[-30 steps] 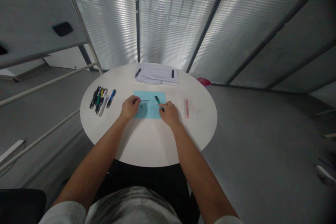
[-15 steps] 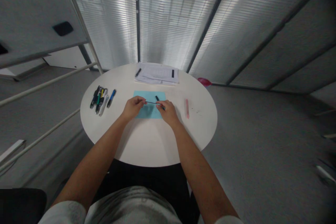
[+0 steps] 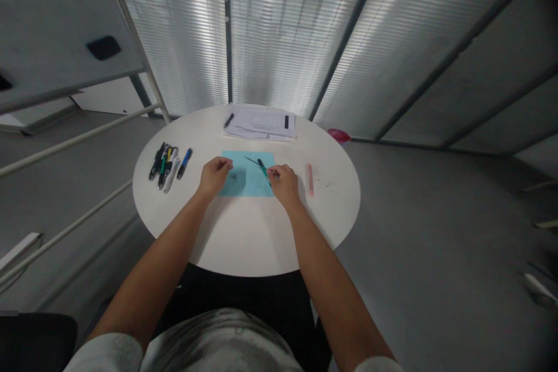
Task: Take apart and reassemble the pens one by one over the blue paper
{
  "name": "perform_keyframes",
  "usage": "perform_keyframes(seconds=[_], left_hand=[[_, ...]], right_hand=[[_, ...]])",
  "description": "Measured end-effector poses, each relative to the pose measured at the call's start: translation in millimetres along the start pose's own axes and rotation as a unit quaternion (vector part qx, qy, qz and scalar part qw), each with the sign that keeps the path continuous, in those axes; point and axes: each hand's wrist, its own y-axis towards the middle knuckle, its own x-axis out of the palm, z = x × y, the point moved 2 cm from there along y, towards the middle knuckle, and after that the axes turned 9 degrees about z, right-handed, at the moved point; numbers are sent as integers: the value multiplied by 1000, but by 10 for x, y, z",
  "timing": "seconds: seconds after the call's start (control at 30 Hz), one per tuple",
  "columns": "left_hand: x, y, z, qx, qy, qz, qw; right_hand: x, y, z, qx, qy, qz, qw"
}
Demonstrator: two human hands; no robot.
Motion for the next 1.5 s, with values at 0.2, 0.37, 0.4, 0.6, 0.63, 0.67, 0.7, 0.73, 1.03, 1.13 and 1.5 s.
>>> perform_keyframes(seconds=[0.2,0.37,0.4,0.6,0.63,0.67,0.7,0.73,1.03,1.13,1.5], left_hand=[[33,-58,-6,99,190,-60,975],[41,-45,-54,116,242,-66,961],[40,-39,-67,116,251,-68,959],[38,-31,-81,118,283,-85,948],[37,-34,-71,118,285,-85,948],[36,-39,-58,116,284,-83,948],[33,-43,-44,115,283,-79,949],[30,-47,-30,112,280,-77,950],[-51,-31,15,99,272,-29,957],[-96,-28,11,92,319,-17,943],[-195,-22,-14,63,408,-27,910]], right_hand=[[5,-51,-57,-17,-52,-25,998],[14,-77,-79,-38,-80,-43,995],[16,-77,-79,-40,-83,-46,995],[20,-75,-74,-39,-89,-60,993],[20,-75,-74,-38,-88,-60,994],[20,-76,-75,-37,-87,-60,994],[20,-77,-75,-37,-85,-60,994],[21,-78,-76,-38,-82,-59,994],[26,-74,-68,-31,-50,-46,997],[10,-41,-37,-1,-25,-30,999],[-44,41,134,149,13,40,988]])
